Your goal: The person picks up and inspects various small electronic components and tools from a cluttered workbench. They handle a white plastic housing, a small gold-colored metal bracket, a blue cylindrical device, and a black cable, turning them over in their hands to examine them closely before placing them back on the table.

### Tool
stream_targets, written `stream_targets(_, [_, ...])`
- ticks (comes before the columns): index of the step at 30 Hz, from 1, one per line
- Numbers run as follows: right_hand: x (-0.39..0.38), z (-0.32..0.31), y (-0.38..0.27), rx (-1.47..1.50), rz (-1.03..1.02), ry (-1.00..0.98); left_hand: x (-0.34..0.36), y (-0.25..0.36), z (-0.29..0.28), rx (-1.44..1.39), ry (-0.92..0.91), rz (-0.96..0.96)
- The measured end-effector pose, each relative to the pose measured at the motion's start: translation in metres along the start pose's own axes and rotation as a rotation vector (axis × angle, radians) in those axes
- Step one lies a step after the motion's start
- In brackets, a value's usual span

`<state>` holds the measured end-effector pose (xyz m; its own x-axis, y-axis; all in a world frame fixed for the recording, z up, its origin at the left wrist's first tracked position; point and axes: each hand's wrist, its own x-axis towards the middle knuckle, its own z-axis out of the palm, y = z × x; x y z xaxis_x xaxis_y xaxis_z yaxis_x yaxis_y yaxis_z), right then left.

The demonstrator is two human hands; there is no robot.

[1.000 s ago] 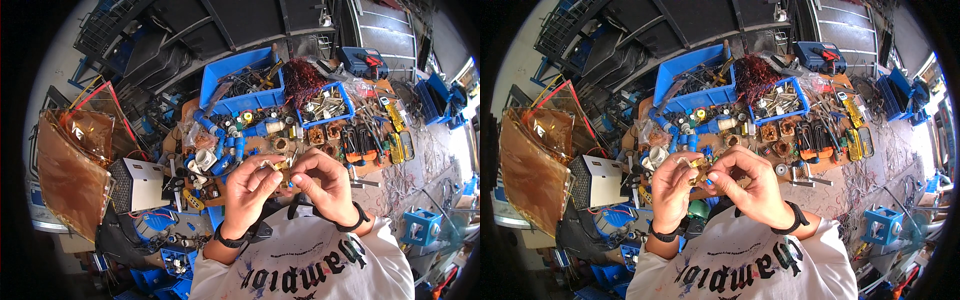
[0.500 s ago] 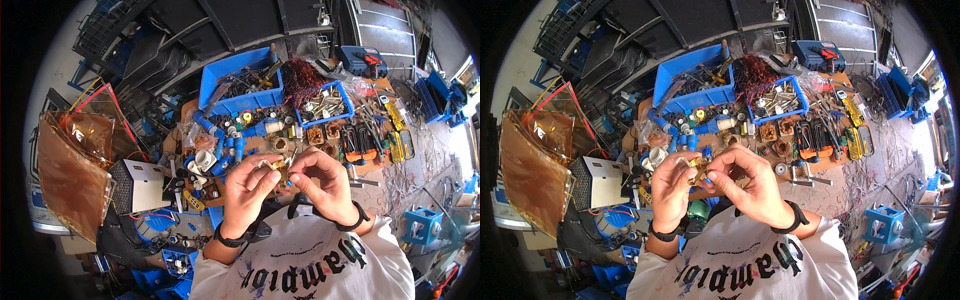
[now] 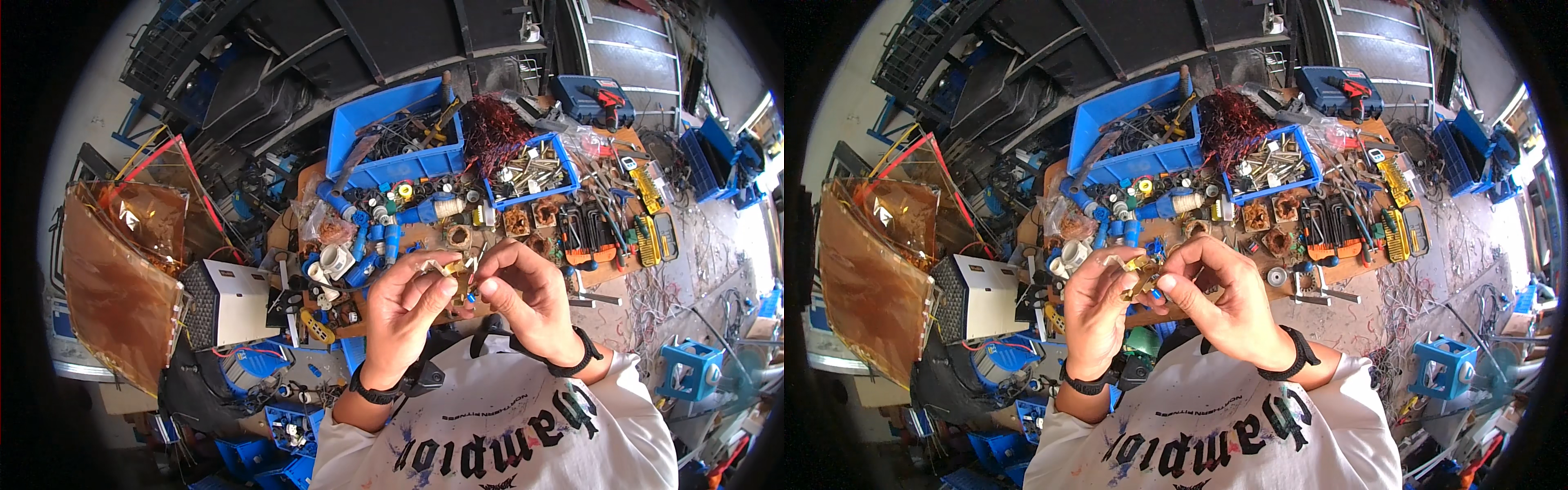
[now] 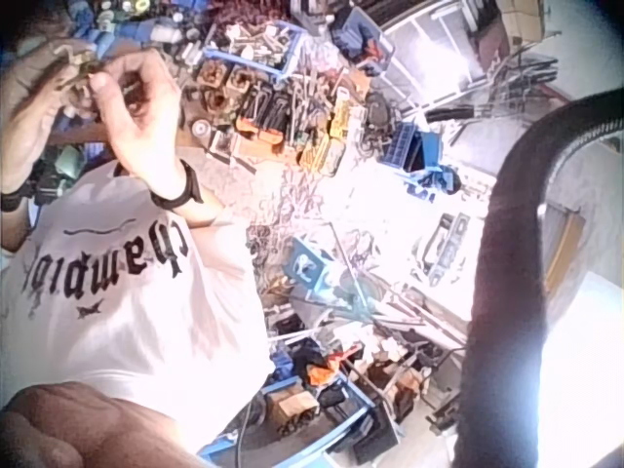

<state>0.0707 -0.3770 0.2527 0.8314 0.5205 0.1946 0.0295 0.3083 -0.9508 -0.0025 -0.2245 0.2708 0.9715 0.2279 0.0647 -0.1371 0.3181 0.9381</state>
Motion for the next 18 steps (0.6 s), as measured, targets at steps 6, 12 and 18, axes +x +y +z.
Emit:
stream_targets(6, [0.003,-0.005,0.003,-0.134,-0.133,-0.065,-0.001,-0.001,0.0,-0.002,-0.007,-0.017])
stream_targets(12, [-0.002,0.003,-0.003,0.041,0.0,-0.011,-0.002,-0.003,-0.001,0.008,-0.005,-0.001])
stream_targets(18, [0.0,-0.007,0.006,-0.13,-0.099,-0.051,-0.002,-0.005,0.0,0.005,-0.017,-0.008])
